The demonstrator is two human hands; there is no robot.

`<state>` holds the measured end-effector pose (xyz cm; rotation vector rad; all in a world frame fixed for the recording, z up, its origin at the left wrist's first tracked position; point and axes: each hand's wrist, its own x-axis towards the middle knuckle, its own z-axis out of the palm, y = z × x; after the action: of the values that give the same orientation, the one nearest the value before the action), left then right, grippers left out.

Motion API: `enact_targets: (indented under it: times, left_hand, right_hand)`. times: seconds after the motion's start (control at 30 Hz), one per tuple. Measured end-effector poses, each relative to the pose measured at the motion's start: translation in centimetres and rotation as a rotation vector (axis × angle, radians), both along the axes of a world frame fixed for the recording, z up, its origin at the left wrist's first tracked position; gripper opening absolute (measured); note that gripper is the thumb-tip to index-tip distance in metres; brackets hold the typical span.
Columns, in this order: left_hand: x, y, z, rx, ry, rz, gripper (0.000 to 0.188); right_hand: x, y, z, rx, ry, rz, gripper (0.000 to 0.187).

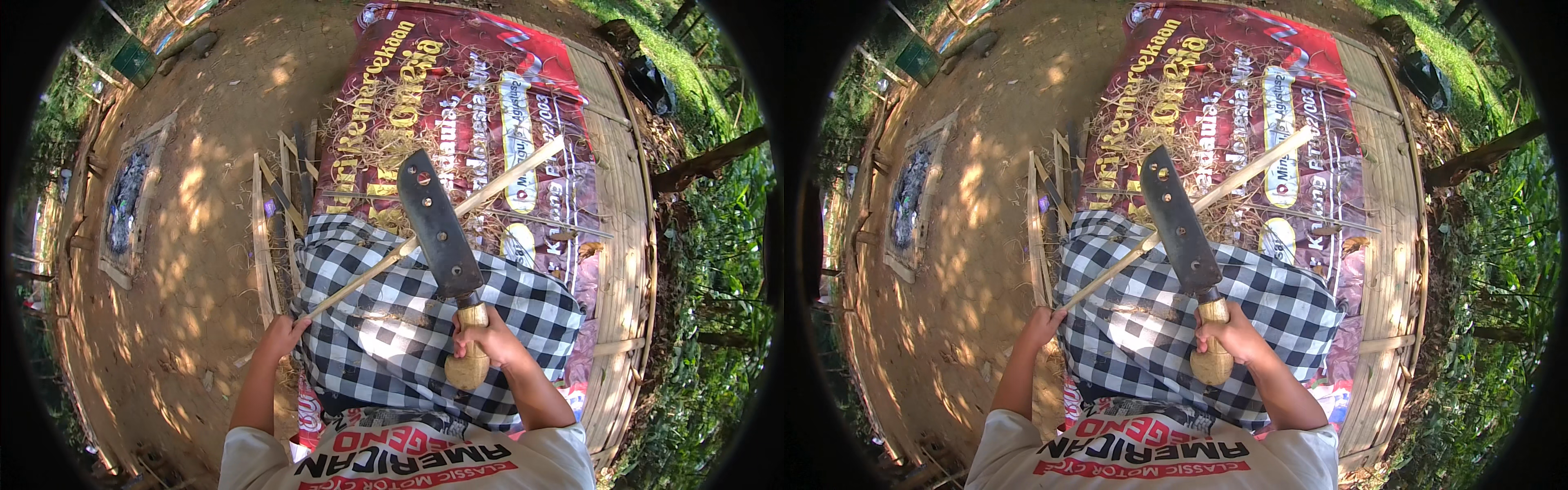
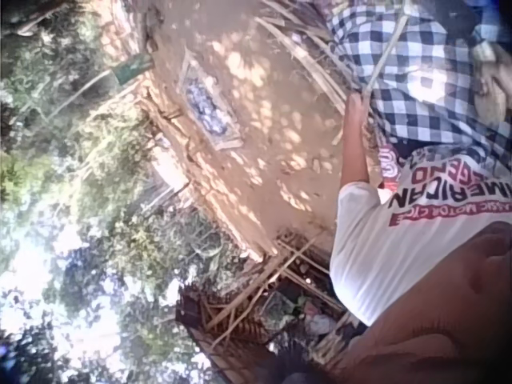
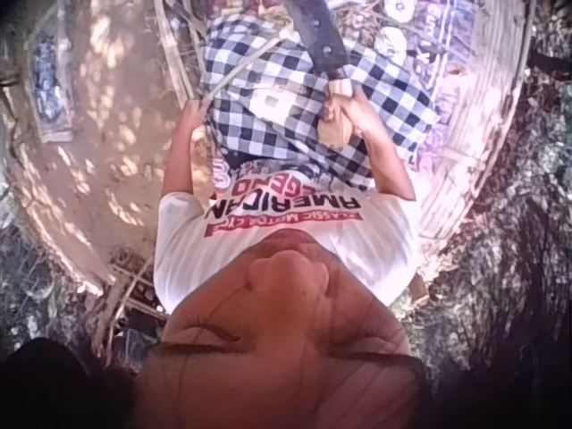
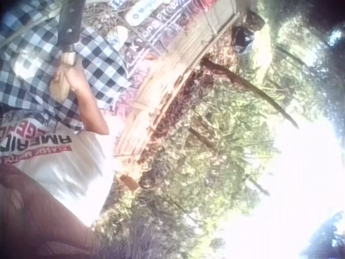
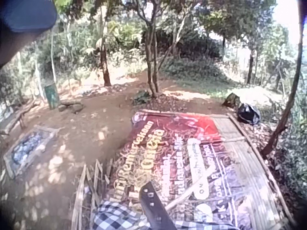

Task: The person uses a large knife to shave thin layers off a strip of bamboo held on a covered bamboo platform.

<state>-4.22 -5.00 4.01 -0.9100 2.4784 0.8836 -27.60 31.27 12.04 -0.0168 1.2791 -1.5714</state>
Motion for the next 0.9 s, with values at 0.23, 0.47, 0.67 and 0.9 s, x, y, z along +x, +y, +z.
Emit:
enact_targets:
  times: [0.23, 0.47, 0.67, 0.9]
  left_hand:
    - [0.2, 0.4, -1.0, 0.009, 0.074, 0.0, 0.065]
    - [-0.1, -0.4, 0.6, -0.004, -0.016, 0.005, 0.07]
    - [-0.9, 1.2, 0.3, 0.008, 0.098, 0.014, 0.067]
    - [-0.5, 0.4, -0.1, -0.023, 0.09, -0.043, 0.068]
  right_hand:
    - [-1.0, 0.6, 1.1, -0.112, -0.025, -0.212, 0.019]
    - [0.9, 0.8, -1.0, 0.035, 0.039, -0.012, 0.021]
    - [0.0, 0.4, 0.8, -0.086, -0.036, -0.236, 0.016]
    - [2.7, 1.4, -0.7, 0.016, 0.088, 0.149, 0.015]
